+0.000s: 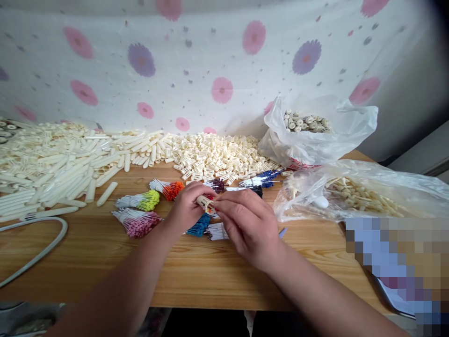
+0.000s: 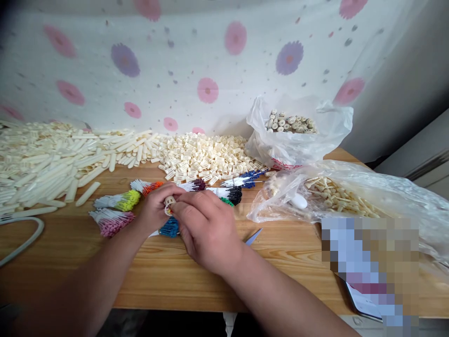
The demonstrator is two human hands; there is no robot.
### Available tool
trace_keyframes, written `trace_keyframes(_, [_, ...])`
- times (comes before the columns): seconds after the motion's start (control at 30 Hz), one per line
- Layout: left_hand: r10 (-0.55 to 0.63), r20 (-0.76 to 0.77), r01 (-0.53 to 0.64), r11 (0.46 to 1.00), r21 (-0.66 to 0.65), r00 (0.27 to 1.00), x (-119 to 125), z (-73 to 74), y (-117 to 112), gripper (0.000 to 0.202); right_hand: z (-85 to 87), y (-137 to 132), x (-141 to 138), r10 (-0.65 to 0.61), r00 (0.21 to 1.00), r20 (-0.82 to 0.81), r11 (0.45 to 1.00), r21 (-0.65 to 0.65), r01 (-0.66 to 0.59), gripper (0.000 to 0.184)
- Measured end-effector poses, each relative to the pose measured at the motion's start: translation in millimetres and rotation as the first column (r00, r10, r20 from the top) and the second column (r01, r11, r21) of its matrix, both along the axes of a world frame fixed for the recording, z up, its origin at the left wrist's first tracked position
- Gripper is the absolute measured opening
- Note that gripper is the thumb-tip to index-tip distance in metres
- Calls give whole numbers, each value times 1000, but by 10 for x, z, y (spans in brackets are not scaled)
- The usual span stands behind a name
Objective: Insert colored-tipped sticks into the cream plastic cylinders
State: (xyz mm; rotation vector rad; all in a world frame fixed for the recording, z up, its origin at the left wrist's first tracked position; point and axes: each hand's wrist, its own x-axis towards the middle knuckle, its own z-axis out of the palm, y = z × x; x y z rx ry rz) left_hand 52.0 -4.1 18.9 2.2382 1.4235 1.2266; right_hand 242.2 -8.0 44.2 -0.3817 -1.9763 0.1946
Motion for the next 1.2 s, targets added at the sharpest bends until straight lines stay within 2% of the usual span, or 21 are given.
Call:
trace_keyframes(0.17, [-33, -43, 33, 999, -13, 999, -40, -8, -18, 31, -41, 15, 7, -111, 992, -55, 993, -38, 109, 13])
trace_keyframes(0.27, [-98, -82, 97, 995, -18, 992, -38, 12, -52, 45, -30, 26, 11, -121, 990, -77, 991, -71, 116, 9])
trace_keyframes(0.4, [-167, -113, 166, 986, -17, 979, -34, 24, -71, 46, -18, 38, 8, -118, 990, -83, 988, -108, 108, 9])
trace_keyframes(0.57, [-80, -120, 90, 992, 83, 990, -3, -18, -48, 45, -28, 48, -8, -113, 991, -78, 983, -152, 100, 10])
trace_keyframes(0.83, [78, -99, -60, 983, 174, 992, 56, -53, -71, 46, -87, 55, -16, -94, 993, -76, 980, -183, 79, 12])
trace_keyframes(0.93, [104, -88, -86, 978, 188, 991, 45, -55, -71, 44, -91, 91, -30, -31, 995, -92, 981, -192, 13, 16])
trace_keyframes(1.07, [80, -25, -74, 982, 173, 996, 7, -54, -58, 47, 51, 160, -4, 102, 986, -134, 957, -256, -134, 25])
trace_keyframes(1.13, [66, 64, -73, 991, 108, 996, -23, -60, -39, 48, 32, 23, 99, 110, 984, -140, 951, -274, -146, 26])
trace_keyframes(1.17, [73, 129, -81, 995, 58, 989, -40, -67, -26, 48, -57, -132, 187, 90, 986, -137, 953, -277, -126, 26])
trace_keyframes(1.2, [90, 197, -92, 996, 1, 976, -58, -77, -11, 47, -215, -351, 299, 106, 993, -48, 965, -237, -114, 28])
